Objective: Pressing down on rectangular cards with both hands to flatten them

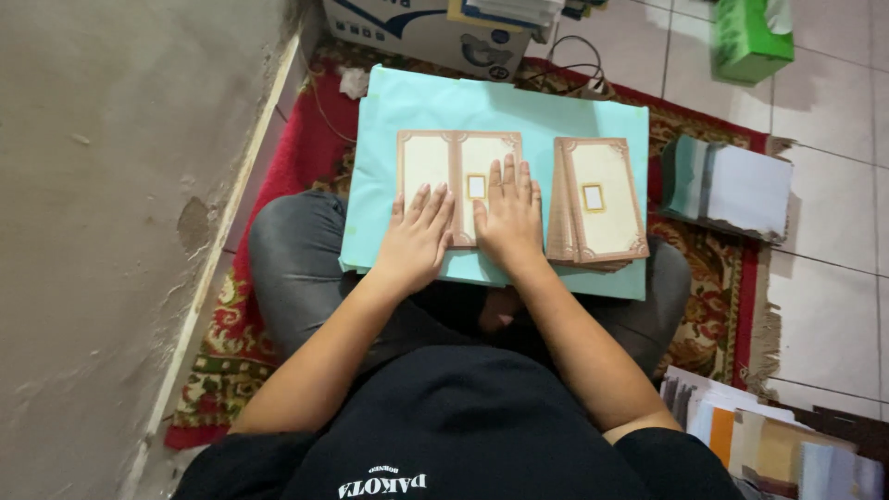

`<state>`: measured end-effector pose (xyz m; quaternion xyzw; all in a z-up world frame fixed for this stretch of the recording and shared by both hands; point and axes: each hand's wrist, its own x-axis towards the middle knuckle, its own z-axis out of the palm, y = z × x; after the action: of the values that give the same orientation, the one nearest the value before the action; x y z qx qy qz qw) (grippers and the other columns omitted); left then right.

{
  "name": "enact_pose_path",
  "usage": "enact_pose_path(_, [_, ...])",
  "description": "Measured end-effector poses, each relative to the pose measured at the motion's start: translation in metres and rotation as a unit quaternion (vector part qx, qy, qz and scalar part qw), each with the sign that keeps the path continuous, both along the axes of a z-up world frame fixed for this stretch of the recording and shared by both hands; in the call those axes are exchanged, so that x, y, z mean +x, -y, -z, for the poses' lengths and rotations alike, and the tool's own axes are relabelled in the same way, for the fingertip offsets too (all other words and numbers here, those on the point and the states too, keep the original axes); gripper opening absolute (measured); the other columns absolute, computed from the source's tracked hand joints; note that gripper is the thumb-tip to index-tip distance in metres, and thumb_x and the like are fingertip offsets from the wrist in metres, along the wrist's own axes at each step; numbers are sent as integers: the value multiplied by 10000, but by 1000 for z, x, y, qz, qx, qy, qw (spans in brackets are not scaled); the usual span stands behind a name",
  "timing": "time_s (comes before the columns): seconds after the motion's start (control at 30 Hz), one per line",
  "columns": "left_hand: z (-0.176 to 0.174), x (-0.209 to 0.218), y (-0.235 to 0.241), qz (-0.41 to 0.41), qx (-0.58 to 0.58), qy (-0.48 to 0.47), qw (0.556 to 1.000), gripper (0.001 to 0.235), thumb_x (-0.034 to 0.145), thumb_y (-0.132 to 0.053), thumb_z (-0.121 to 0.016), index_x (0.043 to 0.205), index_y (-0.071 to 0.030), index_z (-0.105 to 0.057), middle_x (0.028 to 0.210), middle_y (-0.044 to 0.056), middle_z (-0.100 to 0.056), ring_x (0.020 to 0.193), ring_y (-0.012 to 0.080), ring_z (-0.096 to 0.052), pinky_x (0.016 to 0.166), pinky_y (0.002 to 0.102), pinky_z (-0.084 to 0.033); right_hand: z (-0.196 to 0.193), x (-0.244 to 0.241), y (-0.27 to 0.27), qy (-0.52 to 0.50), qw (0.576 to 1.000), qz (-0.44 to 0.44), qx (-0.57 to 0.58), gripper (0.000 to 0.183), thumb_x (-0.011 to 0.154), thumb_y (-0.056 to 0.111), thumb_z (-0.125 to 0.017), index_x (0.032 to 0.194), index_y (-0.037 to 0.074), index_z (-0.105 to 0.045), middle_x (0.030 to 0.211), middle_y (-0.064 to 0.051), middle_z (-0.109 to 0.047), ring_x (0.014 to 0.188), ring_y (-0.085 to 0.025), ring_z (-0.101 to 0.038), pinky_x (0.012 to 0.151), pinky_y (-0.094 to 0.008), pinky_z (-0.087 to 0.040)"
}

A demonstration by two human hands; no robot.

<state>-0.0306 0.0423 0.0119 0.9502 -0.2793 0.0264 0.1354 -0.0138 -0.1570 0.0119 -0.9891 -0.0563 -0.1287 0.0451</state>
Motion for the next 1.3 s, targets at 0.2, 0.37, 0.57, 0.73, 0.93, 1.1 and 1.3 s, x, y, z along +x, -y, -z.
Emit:
enact_pose_path(0.2, [2, 0, -9, -4, -15, 22, 1000, 705, 865, -285, -533, 1556, -218, -411, 1626, 75, -358, 1504, 317, -286, 1182, 583, -193, 11, -2, 7, 21, 999, -24, 23, 700, 962, 403, -507, 1524, -9, -440, 1601, -237, -387, 1474, -437, -347, 1177, -543, -289])
enact_pose_path(0.37, [3, 5, -4, -27, -78, 106, 991, 548, 854, -310, -571, 1368, -118, -567, 1499, 121, -500, 1408, 306, -420, 1124, 532, -280, -18, -52, 15, 45, 995, -74, 51, 474, 932, 290, -561, 1343, 58, -610, 1592, -174, -443, 1507, -339, -347, 1217, -496, -186])
enact_pose_path(0.57, [7, 5, -8, -25, -123, 129, 984, 536, 872, -301, -610, 1364, -89, -585, 1481, 135, -542, 1384, 316, -474, 1121, 517, -312, -44, -76, 106, 101, 986, 71, 110, 530, 965, 356, -622, 1391, 40, -593, 1503, -260, -488, 1460, -436, -373, 1196, -575, -247])
enact_pose_path(0.73, [-3, 7, -5, -32, -130, 119, 984, 542, 882, -321, -601, 1372, -89, -586, 1487, 132, -532, 1391, 317, -463, 1130, 520, -299, -34, -67, 147, -77, 954, 230, 176, 1177, 847, 823, -587, 1598, -10, -232, 1563, -360, -328, 1456, -531, -314, 1188, -670, -204])
enact_pose_path(0.93, [-5, 9, -7, -35, -161, 130, 978, 446, 902, -228, -568, 1316, -79, -635, 1455, 136, -563, 1382, 323, -492, 1140, 533, -300, -67, -66, 134, -117, 937, 292, 153, 1166, 720, 853, -698, 1499, 36, -407, 1498, -259, -470, 1410, -449, -418, 1154, -582, -317])
enact_pose_path(1.1, [-7, 7, -20, -96, -417, 66, 901, 249, 946, -99, -524, 1121, -69, -698, 1490, 150, -538, 1417, 401, -456, 1154, 563, -289, -72, -75, 121, 107, 968, 219, -53, 908, 516, 444, -981, 1231, 7, -632, 1438, -224, -567, 1369, -410, -458, 1127, -561, -339])
enact_pose_path(1.3, [-22, 2, -33, -138, -572, 13, 809, 250, 998, -53, -439, 1110, -41, -663, 1451, 171, -527, 1441, 475, -386, 1185, 598, -286, -115, -80, 56, 39, 994, 96, 30, 188, 972, 243, -722, 1104, 110, -710, 937, -134, -733, 842, -370, -715, 714, -465, -568])
